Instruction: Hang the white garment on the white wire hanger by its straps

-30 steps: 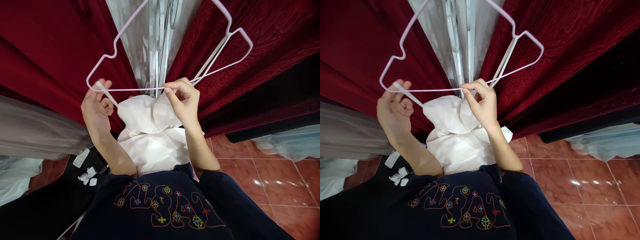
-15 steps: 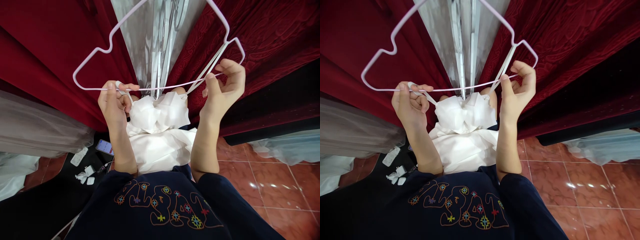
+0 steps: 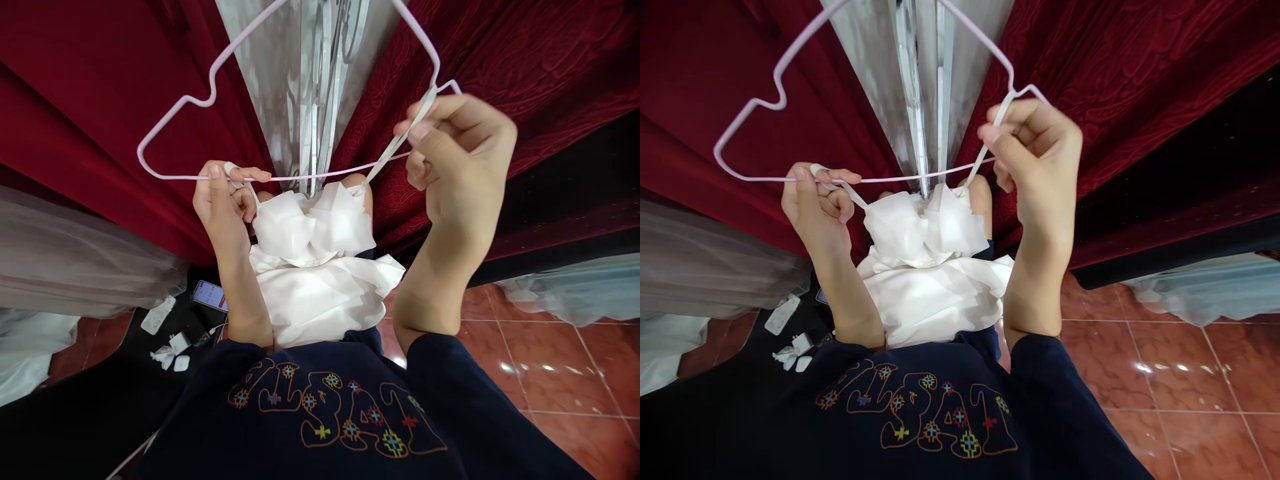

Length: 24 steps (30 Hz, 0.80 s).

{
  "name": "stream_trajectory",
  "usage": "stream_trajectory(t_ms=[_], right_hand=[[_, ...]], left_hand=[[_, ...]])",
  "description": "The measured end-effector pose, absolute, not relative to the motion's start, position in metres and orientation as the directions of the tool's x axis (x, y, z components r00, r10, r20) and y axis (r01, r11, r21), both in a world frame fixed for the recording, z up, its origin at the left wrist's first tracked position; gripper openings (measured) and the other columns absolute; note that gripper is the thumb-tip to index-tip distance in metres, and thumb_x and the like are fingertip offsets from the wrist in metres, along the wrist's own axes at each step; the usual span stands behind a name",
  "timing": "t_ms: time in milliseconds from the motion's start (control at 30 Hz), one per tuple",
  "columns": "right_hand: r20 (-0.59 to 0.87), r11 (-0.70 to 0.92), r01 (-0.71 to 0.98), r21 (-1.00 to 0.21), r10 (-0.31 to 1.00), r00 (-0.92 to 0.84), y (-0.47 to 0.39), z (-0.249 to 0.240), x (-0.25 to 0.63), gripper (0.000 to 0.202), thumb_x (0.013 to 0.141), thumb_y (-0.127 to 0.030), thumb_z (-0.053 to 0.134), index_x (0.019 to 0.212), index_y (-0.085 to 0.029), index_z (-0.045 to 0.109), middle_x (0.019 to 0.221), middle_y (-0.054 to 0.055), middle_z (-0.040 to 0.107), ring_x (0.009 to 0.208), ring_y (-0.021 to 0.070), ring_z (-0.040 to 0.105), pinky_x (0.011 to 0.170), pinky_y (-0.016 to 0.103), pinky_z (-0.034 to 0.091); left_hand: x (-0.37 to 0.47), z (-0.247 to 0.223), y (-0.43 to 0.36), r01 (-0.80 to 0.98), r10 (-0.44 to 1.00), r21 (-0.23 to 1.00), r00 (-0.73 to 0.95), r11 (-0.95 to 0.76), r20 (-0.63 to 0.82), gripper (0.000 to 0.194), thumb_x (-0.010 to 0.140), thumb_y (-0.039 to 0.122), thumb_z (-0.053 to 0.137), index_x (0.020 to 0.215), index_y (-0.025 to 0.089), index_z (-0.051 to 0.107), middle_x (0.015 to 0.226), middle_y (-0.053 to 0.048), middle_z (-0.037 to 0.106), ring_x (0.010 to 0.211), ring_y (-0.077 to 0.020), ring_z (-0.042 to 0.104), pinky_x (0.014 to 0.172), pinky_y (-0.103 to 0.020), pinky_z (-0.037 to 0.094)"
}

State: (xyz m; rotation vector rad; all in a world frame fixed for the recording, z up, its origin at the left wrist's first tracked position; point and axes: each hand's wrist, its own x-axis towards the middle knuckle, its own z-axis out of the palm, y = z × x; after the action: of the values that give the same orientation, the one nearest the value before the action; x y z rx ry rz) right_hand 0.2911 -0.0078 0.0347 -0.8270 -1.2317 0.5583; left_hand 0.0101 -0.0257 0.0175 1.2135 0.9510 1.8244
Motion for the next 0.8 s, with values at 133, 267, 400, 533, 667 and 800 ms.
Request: stream_trajectory(t_ms=[133,267,400,533,667,800], right_hand=[[0.622,0.75,-0.095,-0.654,0.605,0.497,0.021,0.026,0.319,0.031,0.088,-0.041,0.084,0.114,-0.024,0.083,0.115,0.005,0.082,0.052,-0.0017,0.041,0.041,0.018,0.014],[0.455,0.742,-0.031,-0.669,0.442,0.773,0.024,0.003,0.345,0.037,0.104,-0.018,0.043,0.114,-0.023,0.078,0.117,0.004,0.079,0.05,-0.0036,0.037,0.048,0.024,0.013],[0.624,0.808,0.061,-0.586,0.401,0.671,-0.009,0.003,0.32,0.011,0.096,-0.028,0.066,0.088,-0.025,0.072,0.077,-0.003,0.066,0.047,0.0,0.029,0.048,0.024,0.008],[0.691,0.725,0.09,-0.683,0.601,0.401,-0.032,0.017,0.272,0.034,0.088,-0.053,0.088,0.1,-0.026,0.069,0.097,0.003,0.08,0.051,0.0043,0.041,0.042,0.024,0.025],[0.554,0.53,0.198,-0.825,0.827,0.098,-0.034,0.011,0.249,0.048,0.099,-0.07,0.07,0.123,-0.029,0.066,0.102,0.005,0.079,0.08,0.0148,0.071,0.069,0.032,0.059],[0.605,0.559,0.262,-0.787,0.782,0.147,-0.029,-0.008,0.246,0.048,0.101,-0.072,0.067,0.127,-0.032,0.066,0.094,0.001,0.073,0.083,0.0168,0.073,0.07,0.033,0.058]], left_hand=[[0.007,0.019,-0.026,-0.164,0.879,0.88,-0.27,-0.445,0.394,0.056,0.112,0.075,0.057,0.086,0.025,0.058,0.086,-0.004,0.079,0.052,-0.0144,0.055,0.05,-0.037,0.021],[0.007,0.02,-0.026,-0.156,0.885,0.89,-0.27,-0.429,0.38,0.056,0.107,0.077,0.065,0.083,0.027,0.058,0.084,-0.005,0.079,0.047,-0.014,0.049,0.046,-0.037,0.016],[0.01,0.019,-0.025,-0.206,0.888,0.875,-0.248,-0.438,0.387,0.059,0.106,0.078,0.066,0.082,0.024,0.057,0.087,-0.006,0.08,0.044,-0.0104,0.036,0.046,-0.034,0.015],[0.012,0.021,-0.028,-0.274,0.906,0.868,-0.215,-0.414,0.364,0.058,0.105,0.074,0.071,0.08,0.023,0.058,0.087,-0.007,0.081,0.042,-0.0088,0.025,0.045,-0.034,0.012],[0.014,0.024,-0.034,-0.281,0.904,0.862,-0.207,-0.422,0.375,0.056,0.106,0.069,0.073,0.078,0.022,0.06,0.089,-0.008,0.083,0.041,-0.0078,0.022,0.043,-0.033,0.009],[0.017,0.02,-0.034,-0.28,0.908,0.865,-0.178,-0.416,0.379,0.051,0.105,0.065,0.075,0.081,0.022,0.063,0.091,-0.007,0.083,0.041,-0.0076,0.026,0.041,-0.031,0.014]])
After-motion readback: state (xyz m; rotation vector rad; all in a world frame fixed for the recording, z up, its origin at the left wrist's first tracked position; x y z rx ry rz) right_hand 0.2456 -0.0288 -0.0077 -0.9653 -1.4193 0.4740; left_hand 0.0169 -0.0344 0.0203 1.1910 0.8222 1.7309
